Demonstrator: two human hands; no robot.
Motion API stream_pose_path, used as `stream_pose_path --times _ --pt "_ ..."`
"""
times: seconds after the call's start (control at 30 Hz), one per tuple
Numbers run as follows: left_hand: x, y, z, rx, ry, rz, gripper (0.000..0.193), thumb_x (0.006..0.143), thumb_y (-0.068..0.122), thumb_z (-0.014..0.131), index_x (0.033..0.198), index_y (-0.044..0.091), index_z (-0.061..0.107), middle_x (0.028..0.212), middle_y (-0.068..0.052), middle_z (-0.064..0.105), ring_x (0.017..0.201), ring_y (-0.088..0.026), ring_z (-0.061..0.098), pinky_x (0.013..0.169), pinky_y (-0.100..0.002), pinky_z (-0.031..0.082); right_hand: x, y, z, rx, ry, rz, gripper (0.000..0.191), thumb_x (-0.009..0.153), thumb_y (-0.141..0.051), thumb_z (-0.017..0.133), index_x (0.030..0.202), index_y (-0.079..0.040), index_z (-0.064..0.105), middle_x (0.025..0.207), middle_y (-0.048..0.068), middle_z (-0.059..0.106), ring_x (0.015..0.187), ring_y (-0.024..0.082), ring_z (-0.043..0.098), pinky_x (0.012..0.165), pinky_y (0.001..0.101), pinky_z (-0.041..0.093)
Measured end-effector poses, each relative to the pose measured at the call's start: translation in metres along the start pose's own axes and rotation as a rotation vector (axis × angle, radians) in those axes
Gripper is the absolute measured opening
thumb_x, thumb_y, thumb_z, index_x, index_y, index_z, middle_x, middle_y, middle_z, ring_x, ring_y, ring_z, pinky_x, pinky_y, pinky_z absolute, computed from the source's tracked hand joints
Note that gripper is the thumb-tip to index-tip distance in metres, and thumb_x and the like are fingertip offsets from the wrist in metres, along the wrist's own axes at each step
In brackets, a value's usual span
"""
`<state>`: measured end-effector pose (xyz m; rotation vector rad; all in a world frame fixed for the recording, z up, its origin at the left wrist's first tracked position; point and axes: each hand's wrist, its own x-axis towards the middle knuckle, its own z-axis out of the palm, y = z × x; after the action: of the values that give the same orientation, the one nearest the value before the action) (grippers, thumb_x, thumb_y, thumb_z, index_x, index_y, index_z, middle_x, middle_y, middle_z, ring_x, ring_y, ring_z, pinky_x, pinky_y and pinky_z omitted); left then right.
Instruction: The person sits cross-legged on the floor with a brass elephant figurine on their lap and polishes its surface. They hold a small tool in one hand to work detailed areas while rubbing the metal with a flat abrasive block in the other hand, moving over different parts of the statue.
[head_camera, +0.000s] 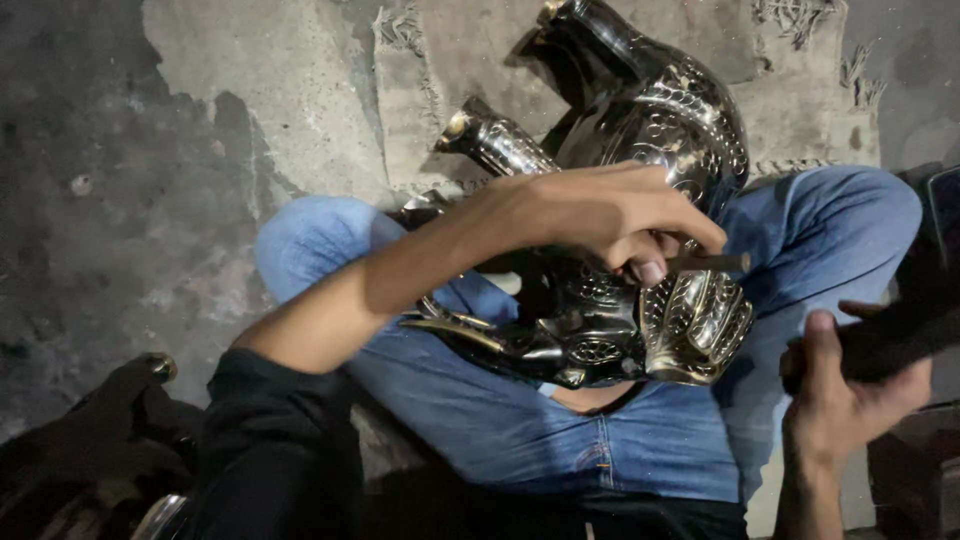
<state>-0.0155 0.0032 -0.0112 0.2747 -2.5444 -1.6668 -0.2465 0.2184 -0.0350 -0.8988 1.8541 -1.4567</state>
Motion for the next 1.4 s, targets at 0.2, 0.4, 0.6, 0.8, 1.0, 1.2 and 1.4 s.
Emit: stream_pose_path --times 0.2,0.4,0.6,0.8,1.0,1.2,1.4 --pt "0.014 -0.005 -0.011 -0.042 -0.163 0.064 0.041 0.084 0.005 0.074 0.124 0.01 0.067 0.076 0.002 0.079 0.061 -0.01 0.069 0.052 -0.033 0.047 -0.02 -0.019 -0.008 -0.214 -0.152 -0.11 0.031 0.104 0.004 0.073 0.128 0.006 0.054 0.093 0.008 0.063 0.076 0.009 0.061 0.071 0.0214 0.048" --pt "0.015 -0.006 -0.014 -0.042 -0.23 -0.048 0.044 0.082 0.009 0.075 0.125 0.015 0.067 0.081 -0.002 0.079 0.068 -0.013 0.071 0.054 -0.035 0.051 -0.038 -0.011 -0.009 -0.421 -0.189 -0.218 0.038 0.101 0.0 0.077 0.129 0.007 0.051 0.1 0.012 0.064 0.085 0.017 0.061 0.08 0.028 0.049" --pt "0.006 0.002 -0.016 -0.038 -0.234 -0.077 0.041 0.086 0.001 0.066 0.125 0.012 0.069 0.074 -0.001 0.074 0.062 -0.012 0.066 0.049 -0.034 0.049 -0.041 -0.033 0.002 -0.731 -0.246 -0.209 0.075 0.088 -0.004 0.079 0.155 -0.002 0.044 0.086 0.015 0.062 0.075 0.02 0.058 0.071 0.0385 0.048" --pt "0.0 0.01 -0.006 -0.065 -0.12 -0.177 0.048 0.085 0.001 0.061 0.131 0.016 0.067 0.067 0.003 0.069 0.055 -0.007 0.06 0.044 -0.035 0.041 -0.034 -0.06 0.013 -0.572 -0.355 -0.108 0.08 0.089 -0.003 0.073 0.16 -0.003 0.036 0.103 0.021 0.065 0.088 0.025 0.067 0.074 0.0394 0.051" --pt "-0.012 0.009 -0.001 0.045 0.097 -0.05 0.044 0.084 0.007 0.072 0.128 0.009 0.066 0.067 -0.001 0.066 0.057 -0.01 0.06 0.05 -0.035 0.042 -0.015 -0.069 0.015 -0.614 -0.39 -0.168 0.075 0.09 -0.006 0.072 0.157 -0.005 0.039 0.098 0.022 0.065 0.08 0.029 0.062 0.074 0.0421 0.05" --pt "-0.028 0.012 0.007 0.078 0.33 0.042 0.045 0.088 0.003 0.067 0.133 0.005 0.063 0.094 -0.012 0.076 0.085 -0.02 0.077 0.067 -0.035 0.06 -0.003 -0.072 0.021 -0.399 -0.274 0.018 0.063 0.095 -0.005 0.072 0.149 0.003 0.041 0.094 0.026 0.058 0.072 0.029 0.054 0.063 0.043 0.043" --pt "-0.038 0.019 0.015 0.136 0.34 -0.255 0.041 0.089 0.012 0.074 0.129 0.008 0.067 0.086 -0.018 0.075 0.07 -0.029 0.073 0.063 -0.042 0.054 0.005 -0.076 0.025 -0.479 -0.379 -0.2 0.069 0.09 -0.006 0.073 0.151 -0.003 0.041 0.121 0.027 0.063 0.091 0.026 0.064 0.084 0.0377 0.052"
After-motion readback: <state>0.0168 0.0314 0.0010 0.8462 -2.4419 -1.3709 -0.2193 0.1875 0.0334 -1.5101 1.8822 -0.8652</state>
